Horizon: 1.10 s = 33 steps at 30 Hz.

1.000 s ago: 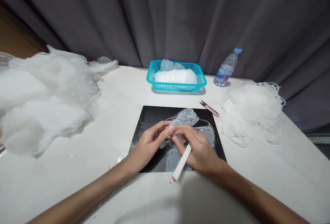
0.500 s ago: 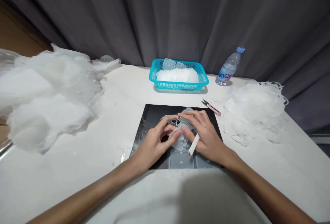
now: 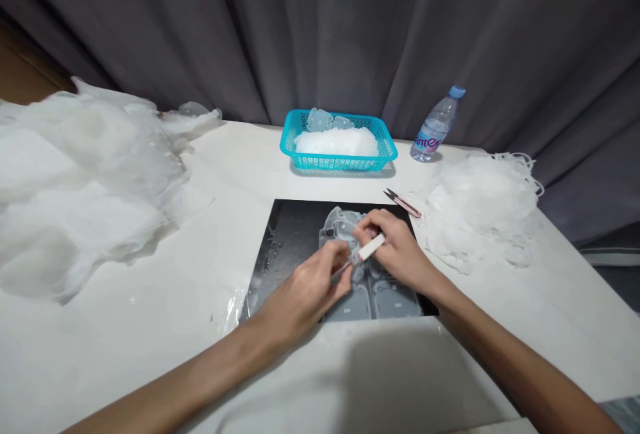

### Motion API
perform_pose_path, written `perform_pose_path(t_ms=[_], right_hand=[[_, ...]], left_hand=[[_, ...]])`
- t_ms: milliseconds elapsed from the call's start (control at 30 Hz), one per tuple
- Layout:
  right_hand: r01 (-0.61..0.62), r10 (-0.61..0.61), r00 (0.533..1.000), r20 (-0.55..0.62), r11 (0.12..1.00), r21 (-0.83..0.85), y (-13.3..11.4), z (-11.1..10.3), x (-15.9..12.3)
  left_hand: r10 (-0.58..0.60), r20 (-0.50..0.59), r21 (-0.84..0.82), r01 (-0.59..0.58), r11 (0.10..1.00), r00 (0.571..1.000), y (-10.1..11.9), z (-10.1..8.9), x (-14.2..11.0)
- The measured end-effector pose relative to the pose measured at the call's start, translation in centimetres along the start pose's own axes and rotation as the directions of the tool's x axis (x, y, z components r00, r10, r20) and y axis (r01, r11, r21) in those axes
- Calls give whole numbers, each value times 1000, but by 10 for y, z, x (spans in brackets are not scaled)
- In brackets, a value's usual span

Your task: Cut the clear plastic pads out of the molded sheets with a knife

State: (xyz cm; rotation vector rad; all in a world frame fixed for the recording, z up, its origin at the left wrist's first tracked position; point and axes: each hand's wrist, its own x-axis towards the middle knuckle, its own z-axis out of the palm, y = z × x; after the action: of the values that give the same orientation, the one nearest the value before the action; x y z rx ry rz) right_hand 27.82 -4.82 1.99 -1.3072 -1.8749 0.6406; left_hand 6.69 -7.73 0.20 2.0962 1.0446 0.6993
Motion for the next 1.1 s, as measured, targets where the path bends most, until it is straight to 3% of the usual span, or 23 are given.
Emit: perform_pose_path(t_ms=[67,133,233,367,433,500,567,833,900,1033,1100], right_hand=[[-66,47,983,-176,993,-102,15,2,6],[-72,28,972,-233,981,-182,26,2,10],[11,-45,984,-174,981,-195,30,-3,11],[86,-92,987,-130,995,-48,21,-9,3],[152,-152,988,-3,988,-39,17,-11,-2],[237,-223,960,169,969,-65,15,-12,-6],[292,-257,929,267,951,-99,15,-12,-8],[271,-240,929,280,960,-76,17,-19,-7],[284,-246,929,276,953,-104,18,-16,-6],[269,-233,961,149,911,-312,28,-5,-2],[240,-221,971,94,907,-345,33,-3,0]], left_hand=[[43,-8,38,-42,998,999,-1,1,-1],[16,-26,33,-15,999,1000,-2,-4,1],[-109,-51,-16,108,994,993,-3,-17,11],[-181,-24,-82,179,980,983,-4,-24,22],[-183,-14,-116,180,977,983,-5,-23,24],[-172,-8,-130,169,977,985,-5,-20,24],[-158,-7,-127,155,980,987,-6,-18,23],[-189,-6,-204,184,962,982,-6,-20,23],[-158,-34,-159,151,976,987,-4,-19,20],[126,-54,48,-123,991,991,4,-16,8],[131,-60,40,-129,991,990,5,-17,5]])
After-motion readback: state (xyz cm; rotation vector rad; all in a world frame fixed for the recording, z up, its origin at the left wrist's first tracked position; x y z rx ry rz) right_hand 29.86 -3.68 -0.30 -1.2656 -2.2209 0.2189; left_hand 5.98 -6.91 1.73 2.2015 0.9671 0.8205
